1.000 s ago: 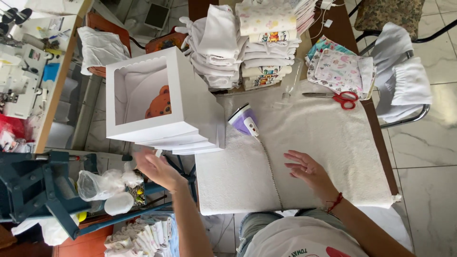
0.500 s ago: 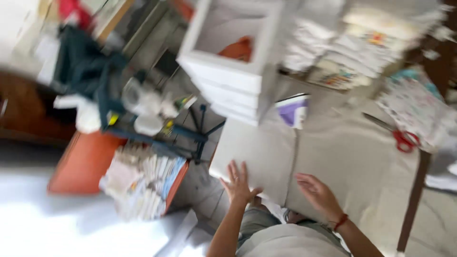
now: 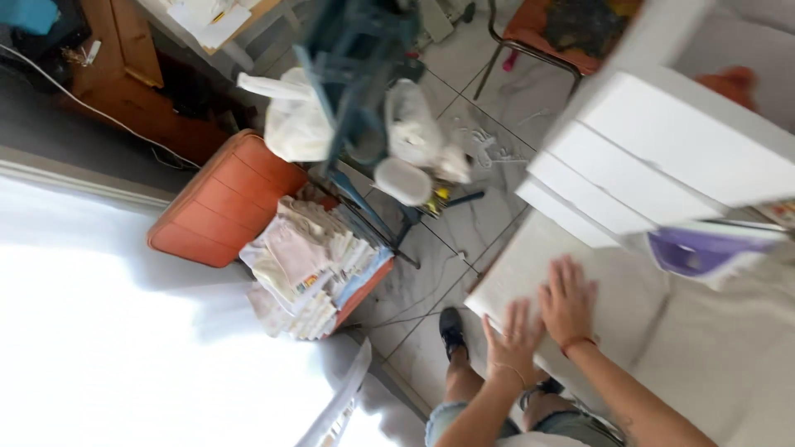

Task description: The person folds white t-shirts with a bear graphic and places them into white boxes with clear windows. They repeat the process for several shirts, stacking the finished boxes on the table.

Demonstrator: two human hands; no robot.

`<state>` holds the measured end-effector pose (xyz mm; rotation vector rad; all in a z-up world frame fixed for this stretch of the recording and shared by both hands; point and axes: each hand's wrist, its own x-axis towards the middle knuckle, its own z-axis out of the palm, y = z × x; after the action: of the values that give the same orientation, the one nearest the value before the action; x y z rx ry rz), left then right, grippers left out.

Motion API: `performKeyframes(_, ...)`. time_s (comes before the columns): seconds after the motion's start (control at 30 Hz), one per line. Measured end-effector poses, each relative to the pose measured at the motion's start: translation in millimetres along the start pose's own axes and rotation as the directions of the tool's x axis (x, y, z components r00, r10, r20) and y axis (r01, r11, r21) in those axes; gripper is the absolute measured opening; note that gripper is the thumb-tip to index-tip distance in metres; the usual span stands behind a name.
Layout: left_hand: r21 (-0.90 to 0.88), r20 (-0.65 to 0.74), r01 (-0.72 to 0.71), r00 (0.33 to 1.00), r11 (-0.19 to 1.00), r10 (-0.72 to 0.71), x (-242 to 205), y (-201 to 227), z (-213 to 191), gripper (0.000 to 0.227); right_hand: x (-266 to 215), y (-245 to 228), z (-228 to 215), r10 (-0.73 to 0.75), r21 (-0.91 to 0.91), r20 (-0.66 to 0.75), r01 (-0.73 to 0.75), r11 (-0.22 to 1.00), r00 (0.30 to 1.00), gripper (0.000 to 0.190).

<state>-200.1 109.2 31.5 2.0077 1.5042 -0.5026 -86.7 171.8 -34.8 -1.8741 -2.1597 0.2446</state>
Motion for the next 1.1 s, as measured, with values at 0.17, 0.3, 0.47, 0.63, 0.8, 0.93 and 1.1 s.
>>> performKeyframes(0.17,-0.003,0.008,-0.154,0.988,0.988,0.154,11.0,-23.6,17.8,0.076,2.0,-16.2,-12.7,-0.017,-0.132,0.008,0.018,0.991,1.0,0.052)
performKeyframes(0.3,-0.03,0.266,-0.204,0.942,0.979,0.204,22.5,-31.5,11.8,0.072,7.7,-20.7,-9.3,-0.027,-0.141,-0.013,0.025,0.99,1.0,0.053)
performKeyframes(0.47,0.007,0.126,-0.25,0.961,0.968,0.247,37.0,-30.3,49.8,0.064,9.8,-24.1,-6.3,-0.033,-0.151,-0.036,0.028,0.988,0.999,0.052)
performKeyframes(0.63,-0.095,0.148,-0.252,0.953,0.963,0.264,32.6,-35.4,31.6,0.083,10.5,-22.3,-2.0,-0.001,-0.146,0.001,0.001,0.989,1.0,0.053)
performKeyframes(0.8,-0.006,-0.076,-0.237,0.969,0.971,0.236,41.4,-26.0,72.8,0.063,10.3,-23.7,-3.4,0.003,-0.144,0.028,0.001,0.99,1.0,0.053)
performKeyframes(0.93,0.116,-0.091,-0.234,0.965,0.965,0.245,41.4,-26.1,80.3,0.063,10.2,-26.5,-3.9,-0.018,-0.134,0.019,0.02,0.991,1.0,0.052)
performKeyframes(1.1,0.047,0.095,-0.245,0.966,0.968,0.24,35.5,-31.6,50.5,0.074,6.9,-19.3,-0.6,-0.068,-0.12,0.0,0.068,0.99,0.998,0.051)
